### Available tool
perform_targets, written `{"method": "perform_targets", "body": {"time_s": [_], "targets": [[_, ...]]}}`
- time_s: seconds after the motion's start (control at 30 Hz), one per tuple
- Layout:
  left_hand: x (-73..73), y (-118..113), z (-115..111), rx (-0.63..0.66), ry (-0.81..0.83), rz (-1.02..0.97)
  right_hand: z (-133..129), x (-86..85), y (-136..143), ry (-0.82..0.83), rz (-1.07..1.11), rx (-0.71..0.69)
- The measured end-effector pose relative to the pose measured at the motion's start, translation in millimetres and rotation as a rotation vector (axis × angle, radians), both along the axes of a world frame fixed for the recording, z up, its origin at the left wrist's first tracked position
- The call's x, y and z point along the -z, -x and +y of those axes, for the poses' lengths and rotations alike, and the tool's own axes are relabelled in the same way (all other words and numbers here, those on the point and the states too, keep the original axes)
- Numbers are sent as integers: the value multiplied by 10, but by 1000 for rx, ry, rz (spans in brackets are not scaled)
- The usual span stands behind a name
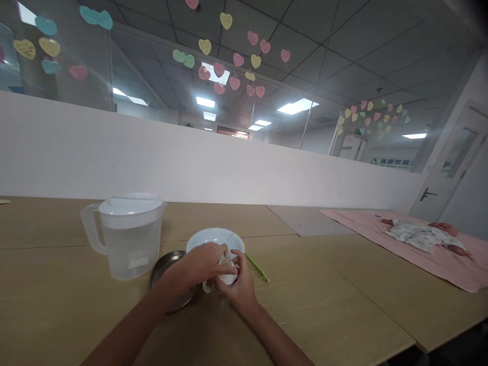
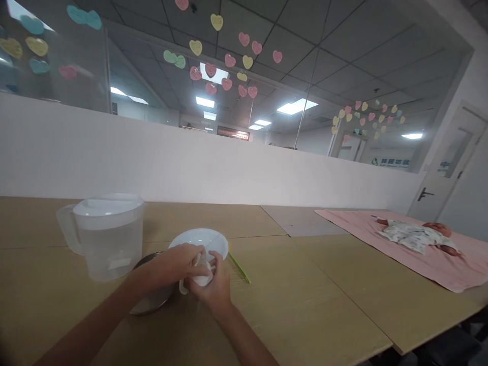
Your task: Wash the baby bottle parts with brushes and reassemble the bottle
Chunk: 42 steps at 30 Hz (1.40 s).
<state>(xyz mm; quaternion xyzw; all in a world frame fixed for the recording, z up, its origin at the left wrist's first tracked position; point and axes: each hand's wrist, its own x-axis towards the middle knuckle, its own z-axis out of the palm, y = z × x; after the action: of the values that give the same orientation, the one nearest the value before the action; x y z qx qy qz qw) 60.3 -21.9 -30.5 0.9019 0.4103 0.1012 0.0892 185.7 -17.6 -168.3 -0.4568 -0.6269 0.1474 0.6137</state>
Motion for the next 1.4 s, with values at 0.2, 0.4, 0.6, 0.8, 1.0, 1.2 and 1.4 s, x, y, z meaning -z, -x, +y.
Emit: {"method": "perform_targets", "body": {"time_s": [0.2, 0.4, 0.6, 0.8, 1.0, 1.2, 1.4], "targets": [[-62, 117, 35, 85, -30, -77, 23, 17, 3, 34, -10, -31], [-27, 2, 47, -58, -286, 7, 18, 36, -20, 22, -46, 5], [-176, 110, -6, -93, -327, -150, -60, 7, -21, -16, -226, 116], [-345, 218, -106, 25, -258, -316, -103, 5, -62, -29, -321, 104], [-415, 277, -184, 105, -225, -405, -120, -117, -89, -160, -364, 100], [-461, 279, -274, 142, -247, -445, -135, -203, -96, -281, -328, 108], [-451, 259, -287, 102, -283, -478, -142, -219, -85, -311, -221, 82]]}}
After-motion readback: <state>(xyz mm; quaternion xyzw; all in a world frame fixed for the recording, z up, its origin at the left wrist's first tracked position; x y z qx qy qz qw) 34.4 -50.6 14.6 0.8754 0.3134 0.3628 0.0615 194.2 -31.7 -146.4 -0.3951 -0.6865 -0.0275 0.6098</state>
